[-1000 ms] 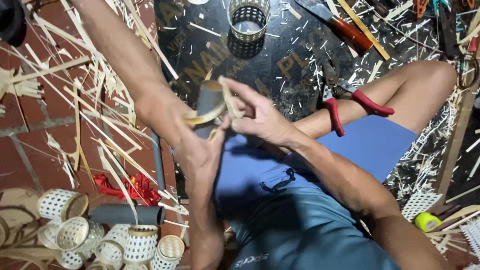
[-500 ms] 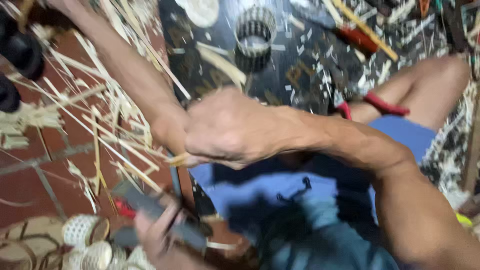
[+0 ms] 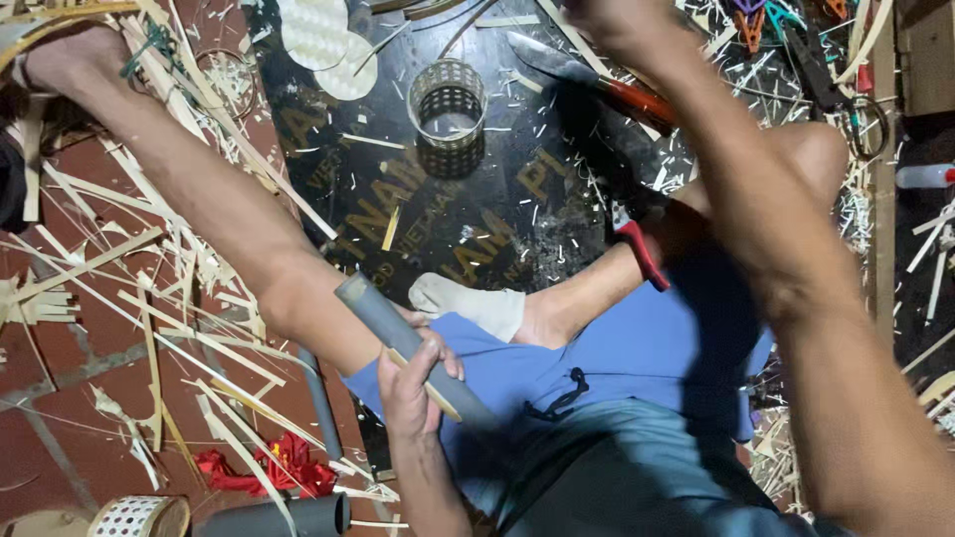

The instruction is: The person sits on the floor and works thin bamboo strips: they bend and flex a strip, shave its edge with a knife, and wrap the strip around a gray cylindrical form, pressing it into place. Finished perforated bamboo baskets and scrap strips lie around them on the floor.

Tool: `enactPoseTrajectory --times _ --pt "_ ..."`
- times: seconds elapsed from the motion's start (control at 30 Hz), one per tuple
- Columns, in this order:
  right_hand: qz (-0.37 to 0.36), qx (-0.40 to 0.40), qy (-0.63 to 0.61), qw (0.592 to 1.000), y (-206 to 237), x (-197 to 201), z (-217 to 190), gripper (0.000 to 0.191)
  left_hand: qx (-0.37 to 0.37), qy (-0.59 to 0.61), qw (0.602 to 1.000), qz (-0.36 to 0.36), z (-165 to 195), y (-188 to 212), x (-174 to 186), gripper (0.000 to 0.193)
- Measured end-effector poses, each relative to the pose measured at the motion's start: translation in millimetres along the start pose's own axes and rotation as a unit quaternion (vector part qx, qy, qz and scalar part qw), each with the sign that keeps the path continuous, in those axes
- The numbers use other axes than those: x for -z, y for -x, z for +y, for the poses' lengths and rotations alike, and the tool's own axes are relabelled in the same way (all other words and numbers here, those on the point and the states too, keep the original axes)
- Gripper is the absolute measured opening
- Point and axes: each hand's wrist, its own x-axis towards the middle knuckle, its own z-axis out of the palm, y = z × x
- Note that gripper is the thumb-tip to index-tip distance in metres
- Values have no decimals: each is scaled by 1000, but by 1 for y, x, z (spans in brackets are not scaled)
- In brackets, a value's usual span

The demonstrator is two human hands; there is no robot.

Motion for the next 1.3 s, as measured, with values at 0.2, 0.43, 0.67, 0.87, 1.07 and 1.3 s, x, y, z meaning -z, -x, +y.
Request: enactPoseTrajectory --times 0.2,0.43,0.67,0.87,1.07,1.3 --pt "-168 -240 33 956 121 -31 87 37 9 -7 999 38 -7 -28 -23 39" --pt "1 -120 5 993 149 -15 97 18 -21 -128 991 16 -27 -53 -76 48" --pt "185 -118 -724 653 181 10 13 14 14 -222 975 24 -51 -73 -110 51" --pt "186 -76 -776 598 174 -12 -95 14 -30 -368 929 -27 -61 -91 -133 41" --pt "149 -16 -763 629 181 -38 -141 14 -63 -421 905 -2 -52 -80 -122 44" --pt "105 -18 -746 657 178 -36 -155 16 -80 -434 897 -6 -60 -76 -96 49"
